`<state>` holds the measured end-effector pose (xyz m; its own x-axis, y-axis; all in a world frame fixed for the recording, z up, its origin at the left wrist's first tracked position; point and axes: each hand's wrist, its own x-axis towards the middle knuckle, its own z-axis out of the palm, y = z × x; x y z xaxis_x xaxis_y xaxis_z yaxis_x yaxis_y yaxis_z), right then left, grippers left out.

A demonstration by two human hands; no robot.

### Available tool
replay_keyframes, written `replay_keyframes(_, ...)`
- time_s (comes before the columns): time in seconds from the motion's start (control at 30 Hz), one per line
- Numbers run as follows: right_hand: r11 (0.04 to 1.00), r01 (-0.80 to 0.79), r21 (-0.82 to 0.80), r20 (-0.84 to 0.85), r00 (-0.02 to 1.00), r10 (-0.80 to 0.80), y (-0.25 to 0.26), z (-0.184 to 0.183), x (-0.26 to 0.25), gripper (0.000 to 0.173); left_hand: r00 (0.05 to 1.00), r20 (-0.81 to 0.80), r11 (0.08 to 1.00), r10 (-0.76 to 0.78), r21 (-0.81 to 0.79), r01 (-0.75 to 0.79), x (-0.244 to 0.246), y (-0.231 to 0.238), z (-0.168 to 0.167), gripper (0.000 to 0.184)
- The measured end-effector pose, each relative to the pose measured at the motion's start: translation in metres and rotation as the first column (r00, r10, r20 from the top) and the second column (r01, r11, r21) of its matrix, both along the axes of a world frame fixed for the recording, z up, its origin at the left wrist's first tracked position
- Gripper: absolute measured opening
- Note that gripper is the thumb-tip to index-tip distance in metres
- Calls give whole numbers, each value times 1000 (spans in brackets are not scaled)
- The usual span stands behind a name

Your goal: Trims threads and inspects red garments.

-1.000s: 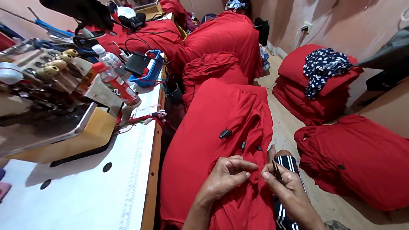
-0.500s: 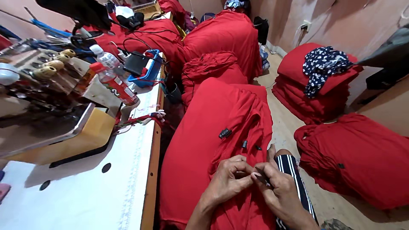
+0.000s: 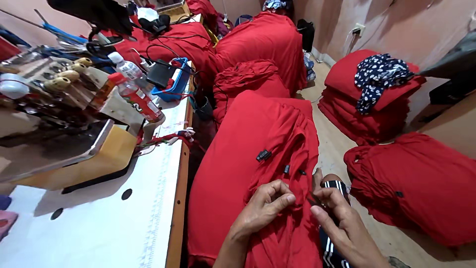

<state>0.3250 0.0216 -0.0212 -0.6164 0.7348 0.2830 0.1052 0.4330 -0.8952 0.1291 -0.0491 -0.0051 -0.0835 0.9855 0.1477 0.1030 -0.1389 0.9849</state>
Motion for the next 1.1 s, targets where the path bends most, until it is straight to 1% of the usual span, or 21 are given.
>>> replay_keyframes(0.07,997,20,70,33,999,-22,-5,0,1,34,999,33,1000,-16,-21,17,-1,0,1,11)
replay_keyframes(0.13,982,35,186,50,998,-45,-7,-1,0,31,998,52,999,-32,-24,33,-1,0,1,11)
replay_keyframes(0.23,935,65,348,81,992,-99,-11,0,-4,30,997,63,999,-44,-26,46,-2,0,1,11)
replay_keyframes(0.33,893,89,440,104,983,-149,-12,1,-8,28,996,68,998,-59,-24,60,-2,0,0,11)
replay_keyframes(0.53,873,109,475,103,979,-178,-11,0,-9,27,996,61,998,-64,-13,65,-2,1,-1,11)
replay_keyframes(0.83,869,93,486,109,980,-166,-10,2,-9,27,997,37,998,-65,-16,65,-2,1,-1,10)
replay_keyframes(1.0,862,91,499,132,975,-180,-10,2,-8,26,994,65,996,-84,-28,86,-2,2,-2,12)
replay_keyframes(1.1,874,104,474,121,976,-182,-9,2,-6,28,995,73,996,-73,-41,76,-1,1,-1,12)
